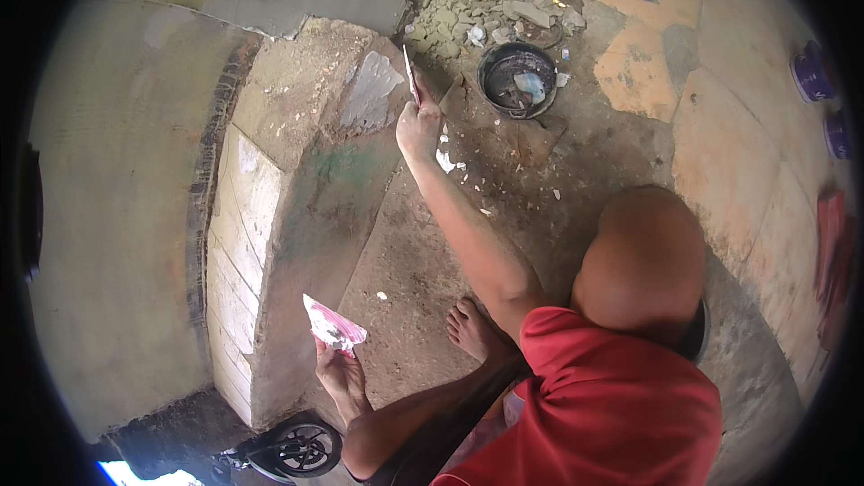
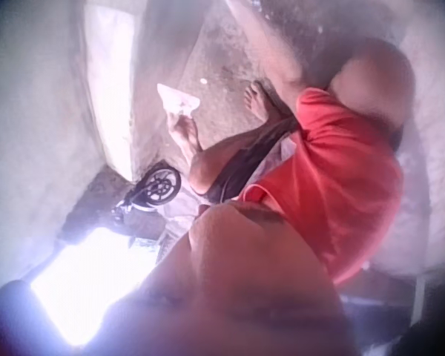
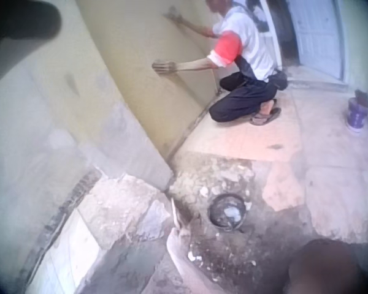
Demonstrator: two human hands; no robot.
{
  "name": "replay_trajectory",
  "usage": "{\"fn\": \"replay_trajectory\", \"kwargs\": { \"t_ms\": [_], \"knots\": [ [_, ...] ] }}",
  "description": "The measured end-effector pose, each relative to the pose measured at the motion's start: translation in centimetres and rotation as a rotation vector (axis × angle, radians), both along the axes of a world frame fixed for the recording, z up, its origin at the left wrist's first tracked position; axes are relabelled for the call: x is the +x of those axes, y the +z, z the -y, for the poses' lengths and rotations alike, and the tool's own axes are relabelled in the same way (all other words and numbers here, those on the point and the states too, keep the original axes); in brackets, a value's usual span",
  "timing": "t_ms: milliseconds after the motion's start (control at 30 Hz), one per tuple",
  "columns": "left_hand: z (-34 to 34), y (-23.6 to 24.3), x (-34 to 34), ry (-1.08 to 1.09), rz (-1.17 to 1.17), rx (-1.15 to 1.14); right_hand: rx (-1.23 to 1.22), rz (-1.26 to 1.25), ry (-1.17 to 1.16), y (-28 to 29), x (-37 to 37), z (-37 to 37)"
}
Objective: The person applies white plaster to a wall corner and adjacent surfaces using a trowel. They repeatedly scoop plaster from a bucket and smooth it onto the wall, occasionally standing to retrieve more material before resuming the application.
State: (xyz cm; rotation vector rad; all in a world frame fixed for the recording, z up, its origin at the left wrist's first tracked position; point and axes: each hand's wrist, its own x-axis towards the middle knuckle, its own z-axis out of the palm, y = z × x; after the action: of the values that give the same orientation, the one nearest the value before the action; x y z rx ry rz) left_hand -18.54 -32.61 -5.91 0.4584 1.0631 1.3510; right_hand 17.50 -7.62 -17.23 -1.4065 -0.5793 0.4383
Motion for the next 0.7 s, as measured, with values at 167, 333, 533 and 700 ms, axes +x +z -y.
{"fn": "replay_trajectory", "kwargs": {
  "t_ms": [167, 333, 533, 700],
  "knots": [
    [-1.9, -1.4, 1.3, 0.015, 0.007, -0.039, 0.064, 0.166, 0.047, 1.6, -8.2, 3.0],
    [-4.2, -1.3, -0.3, 0.015, -0.082, -0.03, 0.082, -0.176, 0.297, 0.1, -13.3, 6.8],
    [-4.7, -0.2, -0.4, 0.048, -0.055, -0.005, -0.099, -0.177, -0.005, 4.6, -15.8, -0.7],
    [-2.2, 1.2, -2.6, 0.183, -0.127, -0.012, -0.013, -0.178, 0.399, 6.9, -21.8, 6.3]
  ]
}}
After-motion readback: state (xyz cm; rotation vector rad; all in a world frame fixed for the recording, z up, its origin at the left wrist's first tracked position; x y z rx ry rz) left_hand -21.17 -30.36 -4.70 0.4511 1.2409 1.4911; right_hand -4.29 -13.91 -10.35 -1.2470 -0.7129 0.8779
